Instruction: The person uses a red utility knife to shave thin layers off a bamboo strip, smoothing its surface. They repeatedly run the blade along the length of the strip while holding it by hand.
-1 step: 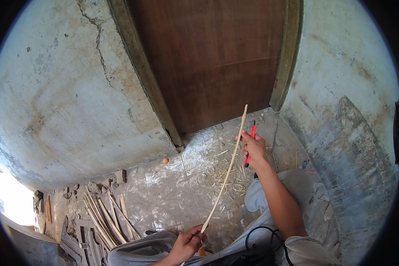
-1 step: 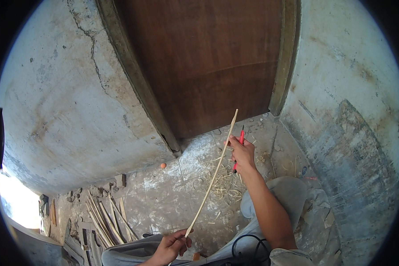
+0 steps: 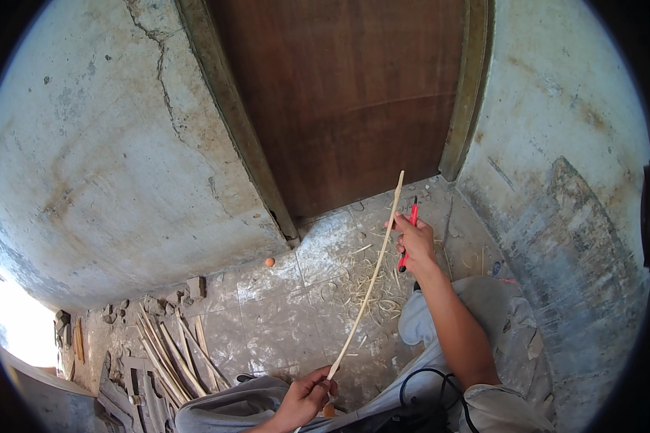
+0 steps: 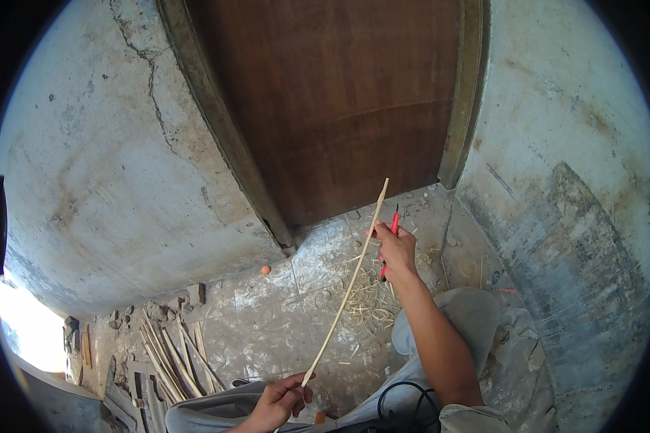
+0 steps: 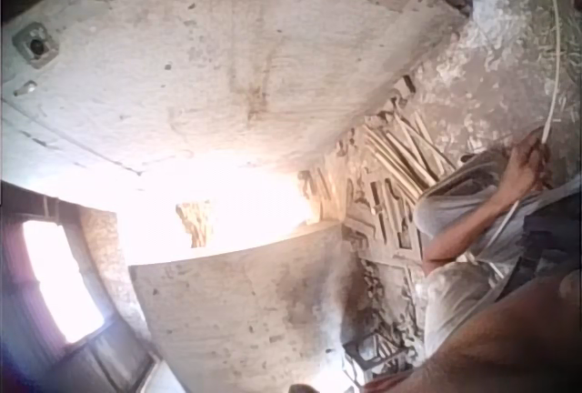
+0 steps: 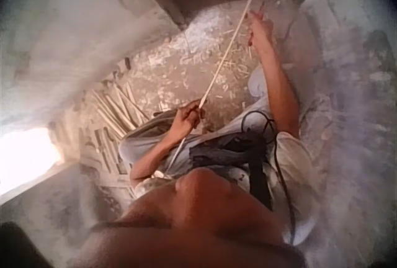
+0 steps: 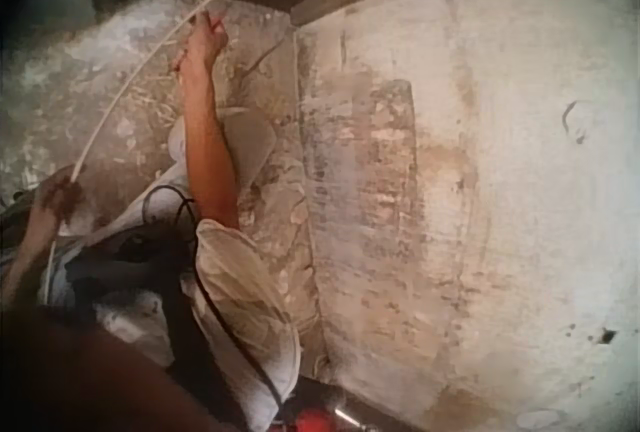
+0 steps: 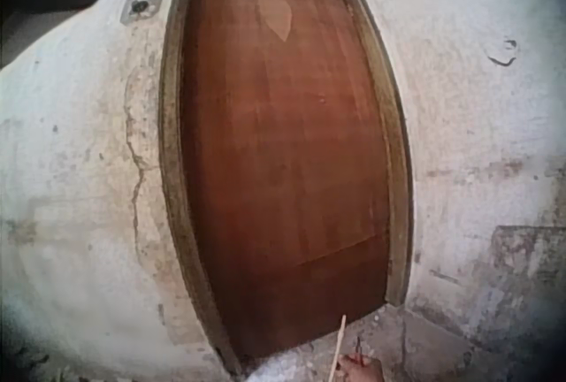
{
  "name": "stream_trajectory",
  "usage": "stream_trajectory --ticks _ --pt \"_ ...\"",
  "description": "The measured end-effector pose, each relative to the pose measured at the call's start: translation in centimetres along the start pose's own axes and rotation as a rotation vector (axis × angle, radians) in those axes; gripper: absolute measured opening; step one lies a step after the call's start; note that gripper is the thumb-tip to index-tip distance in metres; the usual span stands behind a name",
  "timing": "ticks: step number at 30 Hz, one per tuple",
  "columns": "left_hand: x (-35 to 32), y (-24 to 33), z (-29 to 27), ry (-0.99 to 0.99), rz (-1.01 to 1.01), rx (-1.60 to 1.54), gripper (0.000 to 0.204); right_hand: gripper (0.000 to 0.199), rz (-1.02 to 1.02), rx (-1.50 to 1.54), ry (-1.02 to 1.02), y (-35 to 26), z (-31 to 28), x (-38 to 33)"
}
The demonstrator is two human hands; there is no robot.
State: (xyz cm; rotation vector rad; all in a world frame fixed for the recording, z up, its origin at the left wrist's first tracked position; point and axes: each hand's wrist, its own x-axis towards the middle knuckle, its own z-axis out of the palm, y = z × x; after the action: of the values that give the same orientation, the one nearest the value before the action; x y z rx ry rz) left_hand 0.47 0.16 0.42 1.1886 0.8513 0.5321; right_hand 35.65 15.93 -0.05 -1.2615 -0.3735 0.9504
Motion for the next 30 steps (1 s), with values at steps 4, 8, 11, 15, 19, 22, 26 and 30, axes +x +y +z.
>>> stream_trajectory --ticks 4,8,11,15,19,22,26,30 --pt "-0.1 -0.5 0.1 0.019 0.059 0.067 0.055 0.021 -0.037 -0.036 0.053 0.4 -0.3 0.4" --pt "0.0 -0.7 -0.1 -0.007 0.084 0.0 0.06 0.019 -0.017 -0.042 0.051 0.5 -0.4 0.6" --pt "-0.1 -0.7 -0.1 0.01 0.08 -0.025 0.062 0.02 -0.009 -0.052 0.019 0.3 -0.1 0.4" --pt "0.1 0.9 -0.5 0.022 -0.06 -0.094 0.046 0.018 -0.004 -0.014 0.09 0.4 0.2 0.2" --pt "0.5 2.4 -0.9 0.007 -0.279 -0.181 0.043 0.018 -0.035 -0.051 0.067 1.0 -0.6 0.6" --pt "0.7 2.2 -1.3 -0.014 -0.299 -0.279 0.044 0.025 -0.184 -0.28 0.098 2.9 -0.3 1.2" --pt "1.3 3.3 -1.1 0.006 -0.295 -0.228 0.042 0.028 -0.483 -0.508 0.05 5.2 -0.4 1.6" --pt "1.7 3.3 -1.6 0.013 -0.279 -0.27 0.042 0.026 -0.539 -0.785 -0.097 4.7 0.5 -0.7"
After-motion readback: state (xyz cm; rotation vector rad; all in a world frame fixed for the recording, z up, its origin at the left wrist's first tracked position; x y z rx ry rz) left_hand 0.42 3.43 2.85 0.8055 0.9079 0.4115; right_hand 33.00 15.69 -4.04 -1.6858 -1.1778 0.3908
